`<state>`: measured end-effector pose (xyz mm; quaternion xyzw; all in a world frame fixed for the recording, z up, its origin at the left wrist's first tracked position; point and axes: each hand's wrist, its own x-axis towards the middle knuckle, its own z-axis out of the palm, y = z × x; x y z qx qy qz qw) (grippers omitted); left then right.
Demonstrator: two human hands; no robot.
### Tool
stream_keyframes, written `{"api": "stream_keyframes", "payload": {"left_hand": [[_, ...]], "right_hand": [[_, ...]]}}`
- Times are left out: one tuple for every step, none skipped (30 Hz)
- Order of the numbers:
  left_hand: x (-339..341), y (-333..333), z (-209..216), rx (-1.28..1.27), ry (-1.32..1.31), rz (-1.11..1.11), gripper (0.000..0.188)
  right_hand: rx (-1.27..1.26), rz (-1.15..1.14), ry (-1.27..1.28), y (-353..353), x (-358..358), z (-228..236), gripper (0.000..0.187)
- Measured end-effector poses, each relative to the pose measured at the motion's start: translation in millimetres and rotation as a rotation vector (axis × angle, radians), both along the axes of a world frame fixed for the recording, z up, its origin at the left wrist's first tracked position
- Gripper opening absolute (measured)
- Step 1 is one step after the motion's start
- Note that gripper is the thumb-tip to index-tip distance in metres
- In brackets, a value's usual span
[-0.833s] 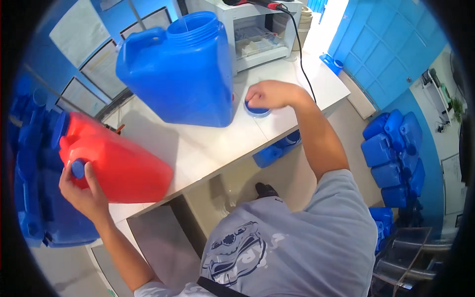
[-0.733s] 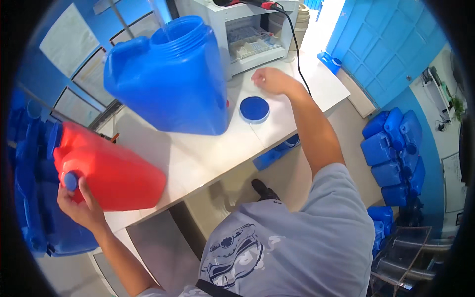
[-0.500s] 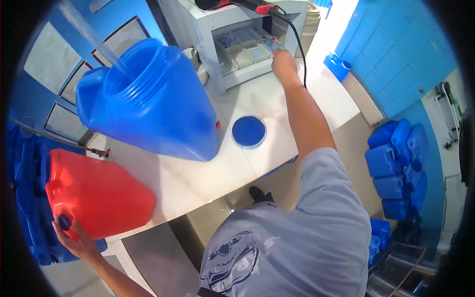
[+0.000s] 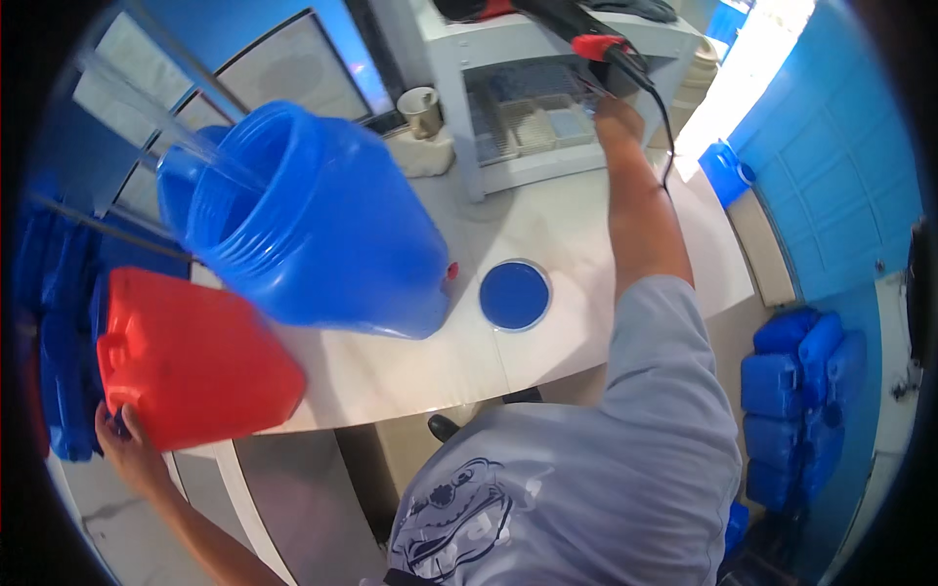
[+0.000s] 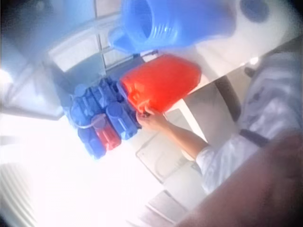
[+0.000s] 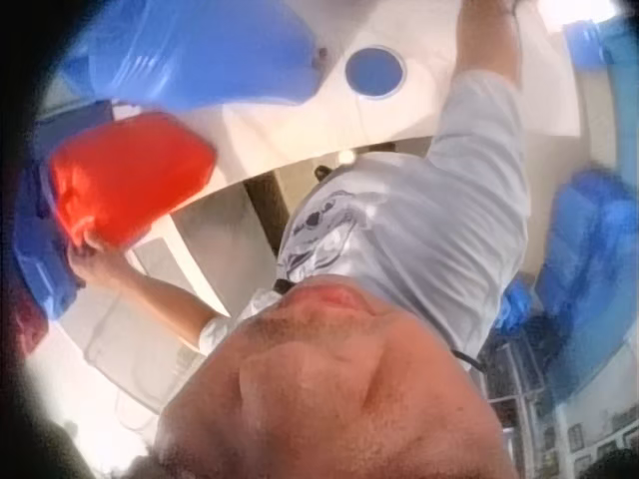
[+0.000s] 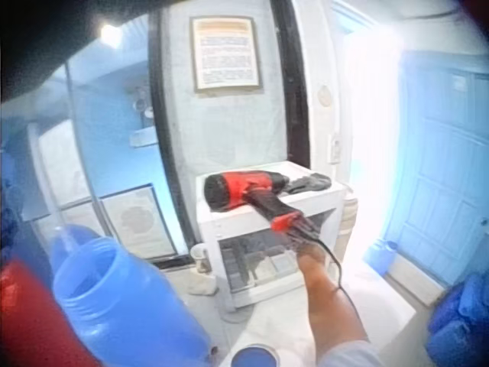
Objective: The person seals plastic jerrycans by applying a strip of sealant tape to the rim and using a heat gun to shrink and secure it. The person handles both red and blue containers, wiping the rims with a cloth and applying the sealant methodically to each unit.
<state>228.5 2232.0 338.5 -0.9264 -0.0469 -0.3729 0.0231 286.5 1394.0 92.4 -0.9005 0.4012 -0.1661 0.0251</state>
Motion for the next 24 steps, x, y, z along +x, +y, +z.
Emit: {"api": "stream_keyframes", "payload": {"left_hand": [[7,-3,-4,-0.158,0.072,-0.056,0.054],[15,-7,-8,-0.315,0.141,-0.114,0.055],[6,-10,-16,-0.201,-0.03,-0.173,0.056],[-1,-17,-25,-0.075,-0.193,-0.239,0.057],[-17,-26,-26,-0.09,-0.248,-0.317,0.056],[-32,-36,-29,-0.108,-0.306,-0.409,0.055],[-44,-45,-37,-0.192,-0.238,-0.519,0.052],[-50,-59,-47,-0.289,-0.181,-0.653,0.05],[-64,-84,-54,-0.451,0.065,-0.716,0.046],[-74,-116,-59,-0.667,0.289,-0.783,0.048],[-78,-129,-71,-0.8,0.49,-0.927,0.048],[-83,-134,-88,-0.907,0.66,-1.056,0.045],[-90,-144,-101,-1.061,0.854,-1.088,0.041],[-97,-158,-105,-1.204,1.056,-1.094,0.038],[-95,-168,-123,-1.293,1.083,-1.217,0.039],[-98,-182,-119,-1.458,1.15,-1.188,0.04],[-99,-196,-112,-1.619,1.219,-1.16,0.041],[-99,-203,-106,-1.778,1.288,-1.128,0.042],[-96,-204,-109,-1.767,1.271,-1.16,0.043],[-91,-205,-116,-1.756,1.255,-1.193,0.043],[-87,-207,-118,-1.745,1.241,-1.227,0.044],[-82,-207,-118,-1.637,1.185,-1.18,0.042],[-80,-205,-118,-1.537,1.148,-1.135,0.041],[-77,-204,-117,-1.435,1.11,-1.094,0.04]], "right_hand": [[-0.019,-0.039,-0.221,-22,-9,-14,0.027],[-0.035,-0.074,-0.443,-44,-22,-25,0.028],[-0.065,-0.036,-0.443,-35,-18,-22,0.029],[-0.164,-0.001,-0.43,-27,-24,-18,0.028],[-0.082,0.09,-0.479,7,-32,-8,0.029],[-0.006,0.167,-0.53,42,-49,12,0.032],[0.065,0.226,-0.582,75,-74,37,0.034],[0.056,0.343,-0.827,96,-103,31,0.034],[0.145,0.298,-0.676,146,-133,56,0.037],[0.313,0.354,-0.636,182,-159,69,0.037],[0.588,0.395,-0.645,221,-180,74,0.031],[0.865,0.416,-0.636,263,-194,80,0.026],[1.094,0.601,-0.679,305,-203,83,0.023],[1.144,0.789,-0.75,343,-208,82,0.024],[0.959,1.034,-0.735,378,-205,84,0.026],[0.886,1.15,-0.72,404,-203,87,0.028],[0.804,1.259,-0.707,423,-201,88,0.031],[0.777,1.257,-0.68,436,-199,88,0.032],[0.749,1.249,-0.655,443,-200,87,0.034],[0.721,1.238,-0.629,448,-201,89,0.036],[0.704,1.211,-0.635,451,-204,93,0.044],[0.797,1.189,-0.656,452,-208,100,0.047],[0.89,1.146,-0.671,453,-215,110,0.049],[0.982,1.098,-0.689,456,-218,116,0.052]]}}
